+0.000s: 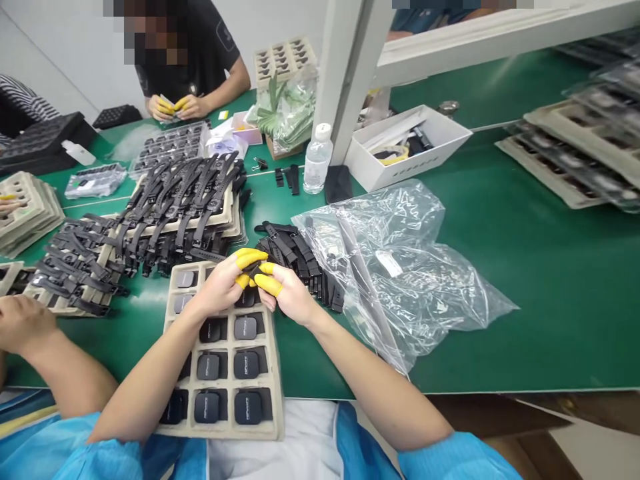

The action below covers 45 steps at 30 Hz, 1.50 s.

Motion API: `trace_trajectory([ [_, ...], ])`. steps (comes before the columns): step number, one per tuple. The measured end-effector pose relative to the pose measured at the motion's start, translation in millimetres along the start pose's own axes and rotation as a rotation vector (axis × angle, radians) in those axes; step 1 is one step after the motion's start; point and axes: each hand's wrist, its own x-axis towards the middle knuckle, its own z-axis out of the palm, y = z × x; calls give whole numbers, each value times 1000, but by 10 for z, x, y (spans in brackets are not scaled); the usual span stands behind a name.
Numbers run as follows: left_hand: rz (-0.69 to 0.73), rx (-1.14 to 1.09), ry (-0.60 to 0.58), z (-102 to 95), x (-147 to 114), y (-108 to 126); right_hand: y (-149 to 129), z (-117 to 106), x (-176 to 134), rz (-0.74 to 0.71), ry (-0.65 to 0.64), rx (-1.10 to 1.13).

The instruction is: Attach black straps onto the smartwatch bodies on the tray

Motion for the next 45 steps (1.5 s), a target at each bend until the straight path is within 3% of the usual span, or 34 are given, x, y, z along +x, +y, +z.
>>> trace_trajectory([
  [6, 78, 43, 80, 7, -6, -29, 24, 8, 36, -6, 17, 99],
  [14, 66, 129, 120, 65, -17, 10, -42, 67, 56, 81, 28, 347],
  [19, 12, 54, -17, -44, -75, 97, -74, 41, 58, 131, 34, 366],
  [22, -43, 43, -17, -67, -84, 132, -73, 29, 67, 151, 43, 355],
  [25, -89, 159, 13, -41, -64, 157, -76, 25, 73, 181, 48, 343],
  [31, -80, 402, -42, 8, -52, 184, -100, 1, 66, 244, 47, 300],
  [40, -91, 29, 64, 10, -79, 137, -104, 55, 23, 130, 62, 215],
  [45, -166, -168, 309, 104, -47, 145, -107, 21, -5, 29, 56, 119],
])
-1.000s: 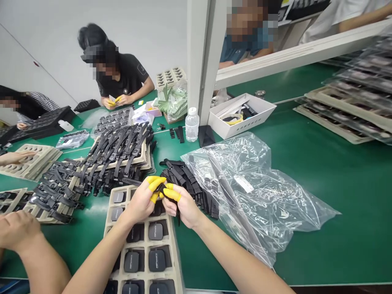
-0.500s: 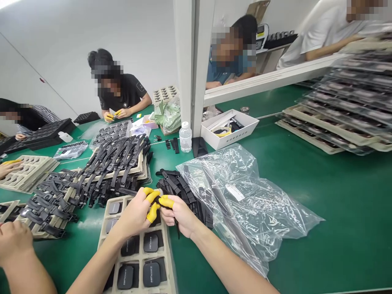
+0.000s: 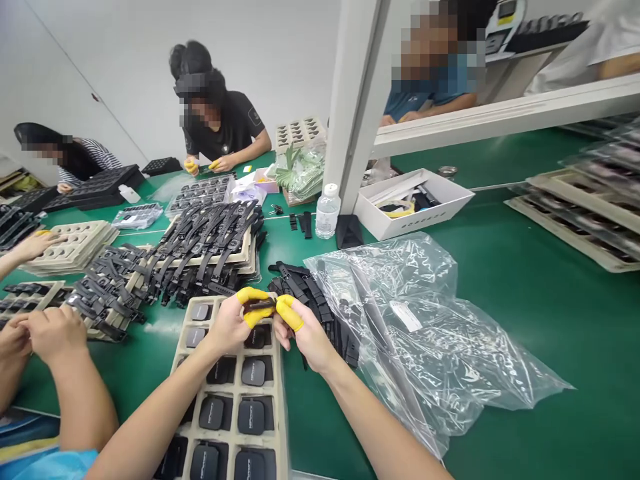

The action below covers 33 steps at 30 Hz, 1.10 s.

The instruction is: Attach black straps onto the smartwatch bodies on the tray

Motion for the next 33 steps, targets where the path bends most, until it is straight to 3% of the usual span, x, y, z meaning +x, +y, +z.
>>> trace_trajectory([
  [3, -16, -186, 119, 42, 27, 55, -25, -12, -18, 92, -45, -18],
  [5, -112, -384, 217, 21, 65, 82, -62, -14, -34, 218, -101, -20],
  [8, -259, -604, 512, -79, 141, 87, -120, -35, -69, 378, -180, -121],
  [10, -304, -662, 670, -133, 172, 76, -132, -79, -87, 409, -143, -207],
  [11, -329, -680, 691, -138, 174, 65, -126, -111, -88, 384, -70, -251],
  [14, -461, -735, 478, -43, 134, 5, -86, -213, -52, 181, 226, -377],
  [16, -501, -703, 291, 76, 91, -34, -62, -250, -34, 116, 280, -382],
  [20, -346, -269, -17, 214, 21, -9, -27, -232, -82, 211, 142, -296],
  [24, -166, 108, -273, 147, 0, 80, 32, -219, -129, 270, 60, -301],
  [28, -120, 238, -371, 86, 0, 111, 43, -231, -126, 291, 62, -299],
  [33, -110, 299, -357, 116, -14, 104, -31, -161, -120, 279, 126, -229],
])
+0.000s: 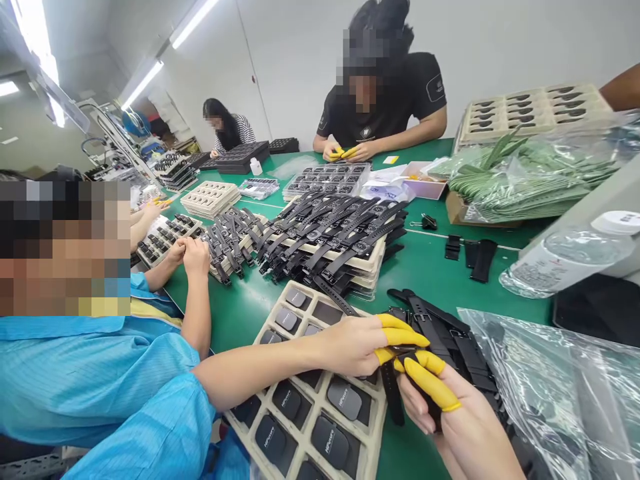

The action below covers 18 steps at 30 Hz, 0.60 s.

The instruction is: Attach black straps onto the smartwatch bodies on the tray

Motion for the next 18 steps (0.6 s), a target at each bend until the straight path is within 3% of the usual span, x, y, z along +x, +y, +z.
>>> trace_trajectory([
  [6, -31, -6, 1, 32, 42, 25, -67, 98, -29, -12, 0, 127],
  [12, 78, -45, -43, -25, 96, 14, -79, 111, -25, -18, 45, 209],
  [18, 159, 168, -17, -7, 82, 1, -65, 88, -29, 32, 83, 166],
])
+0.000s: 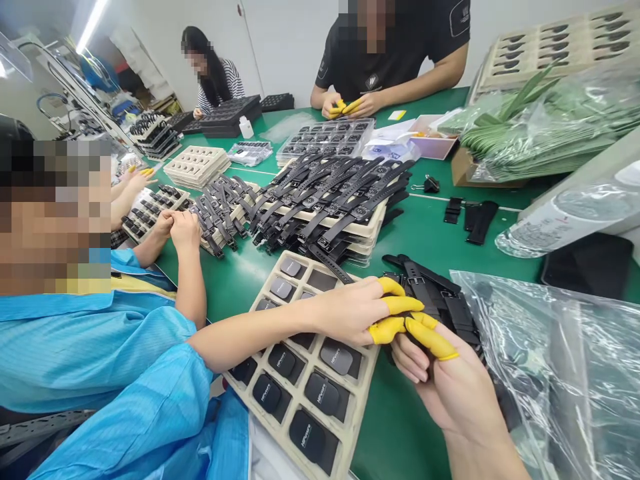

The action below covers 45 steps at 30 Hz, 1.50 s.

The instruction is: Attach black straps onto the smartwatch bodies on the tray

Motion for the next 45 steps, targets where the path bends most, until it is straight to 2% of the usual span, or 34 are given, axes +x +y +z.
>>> trace_trajectory([
  [4, 30, 37, -17, 2, -11, -28, 59, 5, 36, -17, -3, -69],
  [10, 2, -174, 13, -56, -23, -34, 81, 65, 17, -122, -4, -141],
  [13, -28, -225, -9, -71, -34, 6, 84, 65, -2, -268, 20, -249],
  [16, -95, -203, -29, -125, -40, 38, 106, -29, 30, -422, 90, -489],
  [19, -132, -128, -3, -312, -70, 45, 97, -174, 87, -439, 86, -619],
  [22, -118, -28, 51, -623, -152, 0, 30, -250, 102, -480, 85, -741],
  [23, -117, 12, 49, -730, -188, -37, 7, -246, 102, -538, 81, -811],
  [26, -179, 251, -59, -980, -309, -182, 10, -168, 123, -766, 14, -976],
  [29, -221, 402, -139, -1091, -427, -302, 154, -62, 169, -921, 55, -1145],
  [33, -342, 332, -172, -1066, -539, -465, 379, 35, 223, -1049, 162, -1361],
  [37, -343, 364, -200, -899, -590, -727, 435, 87, 255, -1084, 219, -1531],
  [39, -332, 377, -161, -794, -614, -838, 420, 107, 252, -1064, 251, -1568],
  [42, -290, 387, -32, -678, -667, -927, 383, 132, 227, -1014, 281, -1570],
  [45, -289, 478, 71, -669, -736, -941, 318, 108, 218, -984, 322, -1520],
])
